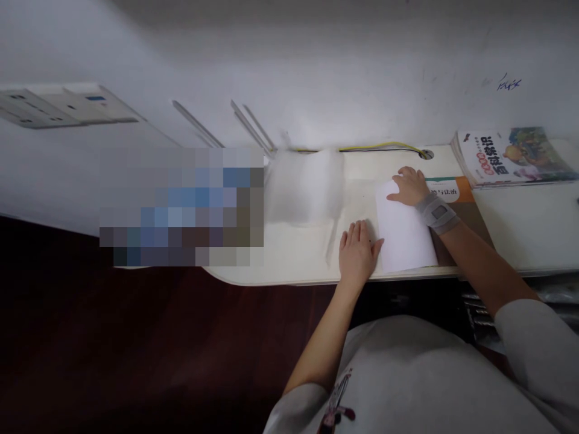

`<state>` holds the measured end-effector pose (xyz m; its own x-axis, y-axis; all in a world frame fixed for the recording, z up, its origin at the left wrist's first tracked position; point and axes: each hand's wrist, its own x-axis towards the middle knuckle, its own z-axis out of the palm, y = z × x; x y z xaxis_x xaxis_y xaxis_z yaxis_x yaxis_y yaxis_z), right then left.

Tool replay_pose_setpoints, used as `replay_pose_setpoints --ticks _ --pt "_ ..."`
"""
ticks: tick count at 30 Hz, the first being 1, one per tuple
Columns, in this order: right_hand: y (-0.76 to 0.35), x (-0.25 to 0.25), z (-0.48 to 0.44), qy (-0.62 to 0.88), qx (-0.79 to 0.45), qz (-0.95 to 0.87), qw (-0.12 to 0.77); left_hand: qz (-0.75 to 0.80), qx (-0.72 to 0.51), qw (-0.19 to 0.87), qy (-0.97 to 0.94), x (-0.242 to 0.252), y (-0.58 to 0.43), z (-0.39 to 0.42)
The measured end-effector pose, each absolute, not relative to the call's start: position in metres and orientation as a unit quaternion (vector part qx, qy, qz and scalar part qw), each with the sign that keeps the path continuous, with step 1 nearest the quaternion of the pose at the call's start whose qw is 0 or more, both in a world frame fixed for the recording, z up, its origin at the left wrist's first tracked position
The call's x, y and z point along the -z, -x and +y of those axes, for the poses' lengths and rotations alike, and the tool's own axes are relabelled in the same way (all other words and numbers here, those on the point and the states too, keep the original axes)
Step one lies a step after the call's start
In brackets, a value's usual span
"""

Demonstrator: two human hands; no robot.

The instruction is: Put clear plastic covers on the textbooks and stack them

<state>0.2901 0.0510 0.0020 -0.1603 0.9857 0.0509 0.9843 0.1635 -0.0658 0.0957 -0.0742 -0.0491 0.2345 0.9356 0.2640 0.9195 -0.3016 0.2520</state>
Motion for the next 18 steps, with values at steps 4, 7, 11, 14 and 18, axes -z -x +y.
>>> replay_pose_setpoints --ticks 4,7,11,14,18 --pt "-0.298 -0.004 0.045 0.628 -0.037 -0.777 0.017 0.582 -0.2 0.018 -0.788 0.049 -0.095 -0.073" --pt "-0.298 -0.006 0.041 0.614 -0.074 -0.786 -0.003 0.581 -0.213 0.017 -0.785 0.05 -0.094 -0.072" --pt "-0.295 -0.008 0.039 0.613 -0.079 -0.786 -0.02 0.587 -0.231 0.017 -0.776 0.055 -0.093 -0.071" --pt "-0.3 -0.008 0.037 0.613 -0.066 -0.787 -0.019 0.587 -0.246 0.02 -0.771 0.06 -0.091 -0.07" --pt "-0.302 -0.006 0.035 0.608 -0.064 -0.791 -0.009 0.575 -0.272 0.032 -0.771 0.066 -0.088 -0.067"
